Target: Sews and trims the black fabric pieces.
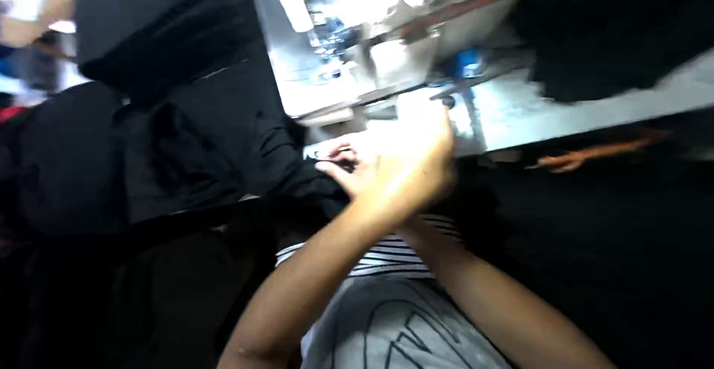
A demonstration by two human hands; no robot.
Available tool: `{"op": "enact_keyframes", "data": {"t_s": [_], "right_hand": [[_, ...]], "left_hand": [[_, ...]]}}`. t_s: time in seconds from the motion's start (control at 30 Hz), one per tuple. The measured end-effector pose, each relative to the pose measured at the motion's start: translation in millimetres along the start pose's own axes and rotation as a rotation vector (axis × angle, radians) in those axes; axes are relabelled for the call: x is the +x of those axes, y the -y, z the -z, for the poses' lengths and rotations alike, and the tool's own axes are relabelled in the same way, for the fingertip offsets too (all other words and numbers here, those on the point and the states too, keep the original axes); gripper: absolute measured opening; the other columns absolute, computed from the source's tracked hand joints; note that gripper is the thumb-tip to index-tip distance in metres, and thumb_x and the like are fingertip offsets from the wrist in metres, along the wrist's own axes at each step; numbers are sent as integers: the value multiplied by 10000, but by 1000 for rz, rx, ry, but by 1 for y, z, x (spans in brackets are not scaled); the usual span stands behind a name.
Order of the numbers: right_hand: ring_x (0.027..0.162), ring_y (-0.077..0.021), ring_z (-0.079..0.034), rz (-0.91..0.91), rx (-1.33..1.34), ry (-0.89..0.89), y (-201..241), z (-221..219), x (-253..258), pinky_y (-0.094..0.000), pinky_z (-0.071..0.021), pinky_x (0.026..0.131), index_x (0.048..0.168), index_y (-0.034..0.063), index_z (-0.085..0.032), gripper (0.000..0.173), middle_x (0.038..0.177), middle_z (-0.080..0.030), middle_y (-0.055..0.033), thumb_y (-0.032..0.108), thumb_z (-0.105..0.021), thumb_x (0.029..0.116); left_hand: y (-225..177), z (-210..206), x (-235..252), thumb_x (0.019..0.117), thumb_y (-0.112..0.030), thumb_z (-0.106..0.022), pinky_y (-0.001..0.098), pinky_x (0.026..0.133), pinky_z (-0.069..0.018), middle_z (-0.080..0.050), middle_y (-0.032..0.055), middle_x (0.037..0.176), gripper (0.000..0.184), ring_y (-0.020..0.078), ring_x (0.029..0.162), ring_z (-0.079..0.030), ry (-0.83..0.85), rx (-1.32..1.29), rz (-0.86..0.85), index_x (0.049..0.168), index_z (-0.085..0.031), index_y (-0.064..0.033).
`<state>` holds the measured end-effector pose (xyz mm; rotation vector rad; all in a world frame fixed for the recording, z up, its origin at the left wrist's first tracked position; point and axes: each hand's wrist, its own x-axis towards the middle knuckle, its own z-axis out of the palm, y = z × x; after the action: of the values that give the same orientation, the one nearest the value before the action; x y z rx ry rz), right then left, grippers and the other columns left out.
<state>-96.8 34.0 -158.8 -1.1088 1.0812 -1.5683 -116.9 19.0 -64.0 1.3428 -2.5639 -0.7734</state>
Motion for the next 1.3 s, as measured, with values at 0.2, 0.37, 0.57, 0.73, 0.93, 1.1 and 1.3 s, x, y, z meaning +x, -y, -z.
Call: {"op": "enact_keyframes", "data": {"t_s": [0.2, 0.37, 0.57, 0.73, 0.93, 1.1, 1.3], "right_hand": [[793, -76, -643, -67, -24, 84, 5, 36, -9, -258, -571, 698, 1107, 28, -647, 227, 948, -657, -34, 65, -721, 896], [896, -98, -720, -116, -16, 275, 44, 34, -2, -244, -611, 809, 1011, 10, -769, 167, 995, -767, -54, -80, -643, 947], [1065, -143, -713, -49, -142, 269, 65, 19, -4, -283, -605, 930, 1066, 1, -771, 184, 1105, -756, -81, -66, -649, 947], [956, -153, -735, 9, -155, 214, 79, 8, -8, -278, -636, 819, 1163, -28, -730, 248, 1142, -744, -106, -27, -724, 915], [891, -157, -716, 89, -164, 208, 83, 4, -10, -271, -635, 757, 1250, -52, -683, 439, 1269, -683, -130, -70, -791, 825], [957, -161, -719, 142, -273, 216, 86, 1, -14, -261, -648, 760, 1252, -40, -701, 453, 1265, -670, -138, -35, -822, 815], [981, -159, -719, 152, -300, 226, 88, 3, -15, -261, -655, 775, 1249, -42, -699, 451, 1255, -661, -136, -26, -827, 817]], "left_hand": [[44, 64, -93, 1044, -120, -568, 252, 597, -581, -688, 20, 1090, 334, 81, 712, -639, -237, -583, 41, 1373, -624, -104], [117, 52, -135, 1094, -117, -454, 254, 718, -617, -678, 20, 1059, 148, 95, 832, -703, -663, -562, 225, 1219, -512, -62], [110, 69, -153, 1085, -133, -493, 213, 764, -566, -698, 6, 1066, 278, 58, 886, -664, -644, -351, 82, 1307, -633, -41], [108, 85, -157, 1036, -285, -609, 324, 836, -483, -710, 1, 1070, 253, 133, 987, -625, -510, 4, 63, 1186, -778, -171], [109, 100, -150, 1038, -291, -604, 404, 818, -465, -684, 64, 1074, 272, 240, 987, -605, -449, 133, 53, 1199, -774, -152], [108, 102, -144, 1044, -290, -575, 426, 800, -462, -668, 59, 1018, 274, 255, 974, -604, -374, 171, 19, 1177, -780, -166], [102, 97, -143, 1040, -278, -581, 401, 772, -460, -668, 49, 977, 254, 240, 945, -605, -361, 195, -11, 1149, -787, -176]]}}
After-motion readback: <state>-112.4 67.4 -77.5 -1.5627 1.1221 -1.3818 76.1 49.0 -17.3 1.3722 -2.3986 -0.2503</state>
